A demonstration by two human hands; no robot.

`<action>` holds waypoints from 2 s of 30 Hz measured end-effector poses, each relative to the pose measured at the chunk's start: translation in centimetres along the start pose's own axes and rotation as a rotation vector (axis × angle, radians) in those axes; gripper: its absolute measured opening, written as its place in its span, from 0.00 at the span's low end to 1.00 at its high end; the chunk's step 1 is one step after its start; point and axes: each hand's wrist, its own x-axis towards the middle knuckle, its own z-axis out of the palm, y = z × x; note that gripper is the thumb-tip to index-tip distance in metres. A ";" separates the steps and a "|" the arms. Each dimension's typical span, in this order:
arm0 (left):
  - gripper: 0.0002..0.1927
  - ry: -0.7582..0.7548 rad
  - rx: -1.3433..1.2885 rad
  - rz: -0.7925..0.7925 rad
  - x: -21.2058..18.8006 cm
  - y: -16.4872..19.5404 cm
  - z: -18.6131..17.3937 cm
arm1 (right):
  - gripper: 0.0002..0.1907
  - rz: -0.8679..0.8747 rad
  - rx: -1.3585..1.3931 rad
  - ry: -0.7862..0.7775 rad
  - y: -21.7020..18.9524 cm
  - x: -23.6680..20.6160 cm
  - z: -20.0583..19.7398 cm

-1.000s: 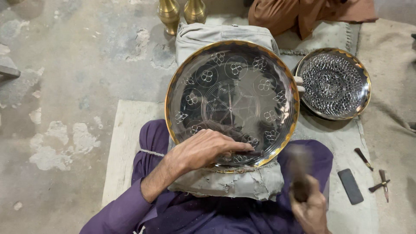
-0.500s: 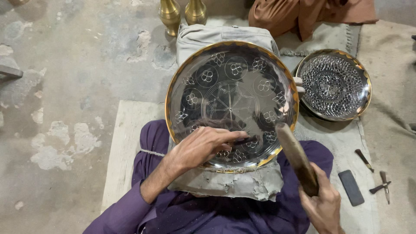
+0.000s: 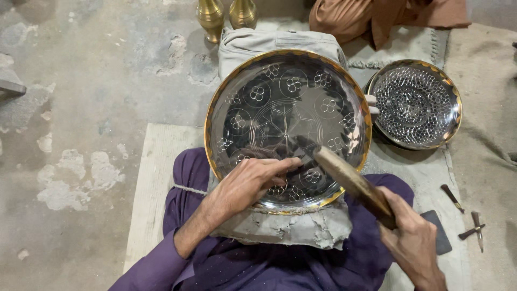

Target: The person sits cross-legged on the workshop floor with a decorated metal tray resting on a cloth-covered cushion. They hold a small chisel against the tray's engraved pattern with one hand and strike it with a wooden mallet held in the other hand, chasing the design across the tray surface.

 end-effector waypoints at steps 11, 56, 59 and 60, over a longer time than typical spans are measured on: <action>0.29 0.366 -0.185 -0.280 -1.8 1.7 2.3 | 0.34 -0.050 0.061 -0.019 -0.8 1.5 -1.9; 0.24 0.679 -0.255 -0.382 -2.2 2.0 6.1 | 0.38 -0.622 -0.145 -0.004 -12.3 11.7 -10.2; 0.25 0.669 -0.232 -0.341 -2.2 2.1 5.7 | 0.36 -0.664 -0.288 0.025 -11.4 11.8 -9.7; 0.24 0.666 -0.211 -0.312 -2.2 2.0 5.5 | 0.34 -0.713 -0.414 0.061 -11.1 11.8 -9.6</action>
